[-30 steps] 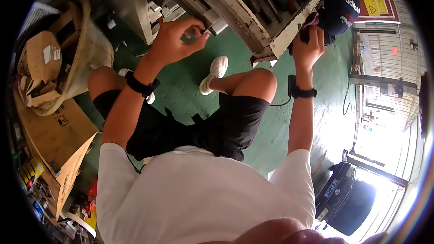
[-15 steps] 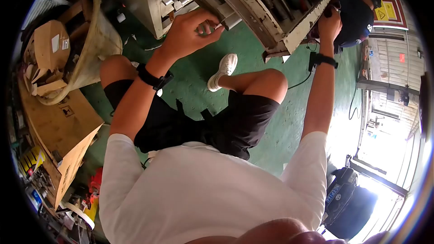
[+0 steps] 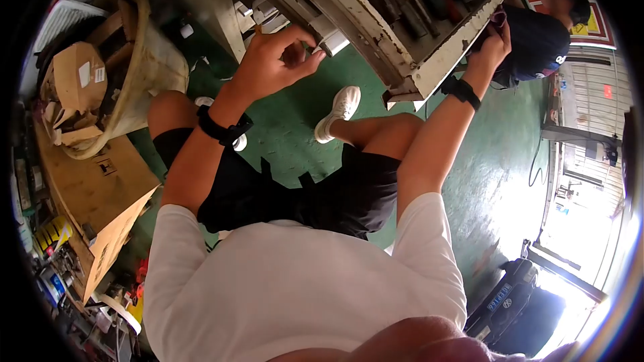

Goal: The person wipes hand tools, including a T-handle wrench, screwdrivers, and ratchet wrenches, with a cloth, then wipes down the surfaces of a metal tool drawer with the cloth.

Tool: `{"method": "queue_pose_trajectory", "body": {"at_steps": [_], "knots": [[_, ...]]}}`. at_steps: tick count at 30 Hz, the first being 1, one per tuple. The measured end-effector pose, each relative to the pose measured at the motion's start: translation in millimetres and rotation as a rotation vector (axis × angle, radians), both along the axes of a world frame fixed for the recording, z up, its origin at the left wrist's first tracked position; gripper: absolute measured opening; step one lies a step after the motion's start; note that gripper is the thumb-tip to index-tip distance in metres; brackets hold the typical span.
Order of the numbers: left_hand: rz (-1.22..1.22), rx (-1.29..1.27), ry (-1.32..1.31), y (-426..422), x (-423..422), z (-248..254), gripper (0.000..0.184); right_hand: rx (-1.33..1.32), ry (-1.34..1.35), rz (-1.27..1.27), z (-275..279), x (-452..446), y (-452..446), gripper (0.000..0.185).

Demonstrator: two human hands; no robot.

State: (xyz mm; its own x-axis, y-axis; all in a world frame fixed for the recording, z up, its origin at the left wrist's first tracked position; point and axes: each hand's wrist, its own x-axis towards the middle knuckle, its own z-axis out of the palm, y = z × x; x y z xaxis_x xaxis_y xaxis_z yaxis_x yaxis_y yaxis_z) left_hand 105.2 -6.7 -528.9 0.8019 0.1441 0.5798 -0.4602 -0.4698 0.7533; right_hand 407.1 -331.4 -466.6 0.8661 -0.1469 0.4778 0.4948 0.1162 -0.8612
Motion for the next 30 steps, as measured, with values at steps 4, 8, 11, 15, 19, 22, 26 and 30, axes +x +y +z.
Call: {"method": "queue_pose_trajectory", "body": {"at_steps": [4, 8, 11, 15, 19, 22, 26, 30], "knots": [[-0.006, -0.039, -0.015, -1.8, 3.6, -6.4, 0.021, 0.063, 0.197, 0.256, 22.6, -42.2, -4.8, 0.048], [0.008, 0.013, -0.072, -0.5, 7.8, -3.1, 0.020, 0.165, 0.269, 0.468, 9.3, -50.9, -26.1, 0.051], [-0.020, 0.022, -0.103, -0.9, 7.1, -1.1, 0.018, 0.221, 0.216, 0.487, 6.6, -51.7, -22.3, 0.051], [-0.001, -0.034, -0.073, -0.3, 4.0, 1.3, 0.016, 0.419, 0.316, 0.610, 7.3, -41.7, -7.6, 0.036], [0.019, -0.008, -0.136, 5.5, 8.9, -2.1, 0.017, 0.223, 0.424, 0.309, 28.7, -39.6, 10.0, 0.020], [0.027, -0.017, -0.175, 1.7, 4.4, -0.1, 0.019, 0.016, 0.464, 0.144, 43.7, -56.0, 7.5, 0.019], [0.007, -0.027, -0.049, 3.3, 4.4, 0.9, 0.016, -0.195, 0.380, 0.249, 58.8, -81.2, 13.2, 0.022], [0.033, -0.016, -0.094, 0.1, 1.9, -3.5, 0.017, -0.315, 0.426, 0.361, 69.5, -104.0, 10.4, 0.029]]}}
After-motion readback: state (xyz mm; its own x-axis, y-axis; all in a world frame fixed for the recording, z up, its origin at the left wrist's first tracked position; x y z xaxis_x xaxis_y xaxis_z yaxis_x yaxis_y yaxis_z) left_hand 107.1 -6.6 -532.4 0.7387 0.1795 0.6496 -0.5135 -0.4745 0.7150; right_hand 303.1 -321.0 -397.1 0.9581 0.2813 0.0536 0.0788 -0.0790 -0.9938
